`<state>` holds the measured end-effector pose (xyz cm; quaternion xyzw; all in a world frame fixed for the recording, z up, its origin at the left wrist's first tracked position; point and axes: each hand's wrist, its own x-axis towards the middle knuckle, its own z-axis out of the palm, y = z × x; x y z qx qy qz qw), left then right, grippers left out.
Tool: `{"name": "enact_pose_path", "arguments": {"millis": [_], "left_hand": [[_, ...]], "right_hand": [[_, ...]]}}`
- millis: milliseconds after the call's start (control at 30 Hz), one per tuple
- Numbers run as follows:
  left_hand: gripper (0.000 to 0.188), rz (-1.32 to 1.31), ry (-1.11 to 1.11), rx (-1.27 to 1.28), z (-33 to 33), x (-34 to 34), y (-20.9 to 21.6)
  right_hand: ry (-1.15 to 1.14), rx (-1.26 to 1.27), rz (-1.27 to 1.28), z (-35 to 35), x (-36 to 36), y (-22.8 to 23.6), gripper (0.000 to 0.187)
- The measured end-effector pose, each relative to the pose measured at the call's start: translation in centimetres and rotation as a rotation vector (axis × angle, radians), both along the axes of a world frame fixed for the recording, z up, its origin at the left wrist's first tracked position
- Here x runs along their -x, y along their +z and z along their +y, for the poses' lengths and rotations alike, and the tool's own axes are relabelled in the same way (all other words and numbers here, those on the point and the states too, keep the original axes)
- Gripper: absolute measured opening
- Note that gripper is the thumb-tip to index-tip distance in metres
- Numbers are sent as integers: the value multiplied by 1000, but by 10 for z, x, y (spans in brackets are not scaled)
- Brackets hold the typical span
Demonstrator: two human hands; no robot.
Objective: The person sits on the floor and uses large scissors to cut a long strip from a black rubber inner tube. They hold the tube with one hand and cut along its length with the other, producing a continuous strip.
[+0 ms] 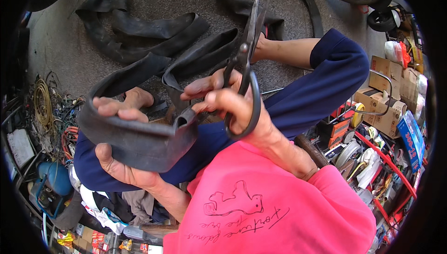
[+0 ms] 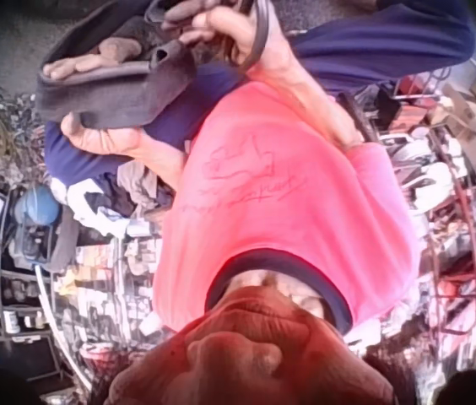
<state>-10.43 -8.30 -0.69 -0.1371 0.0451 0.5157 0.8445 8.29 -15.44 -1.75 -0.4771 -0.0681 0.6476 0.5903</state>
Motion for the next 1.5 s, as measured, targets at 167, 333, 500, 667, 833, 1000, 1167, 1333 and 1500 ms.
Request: {"name": "enact_pose_path", "arguments": {"millis": [167,333,500,667,833,1000,1167,1333,1500], "left_hand": [[79,48,35,38,10,29,-7],[82,102,148,-63,22,61,11],[88,-97,223,85,20,46,36],[87,-126,247,99,13,49,50],[85,-204,306,75,9,64,61],[84,29,313,-36,27,107,28],[79,-49,249,-26,30,90,9],[76,163,181,-88,36,88,12],[74,365,83,-66,43,47,34]], "right_hand": [[42,48,-499,-5,-23,-43,17],[-155,346,-153,-2,-44,-117,38],[-90,674,250,11,25,-187,72],[-196,519,629,37,110,-160,67],[-365,434,677,68,104,-137,29],[-411,-39,666,50,1,-109,14],[-454,-7,686,36,-36,-87,6],[-484,128,639,29,-35,-79,8],[-127,254,85,-4,-52,-107,14]]}}
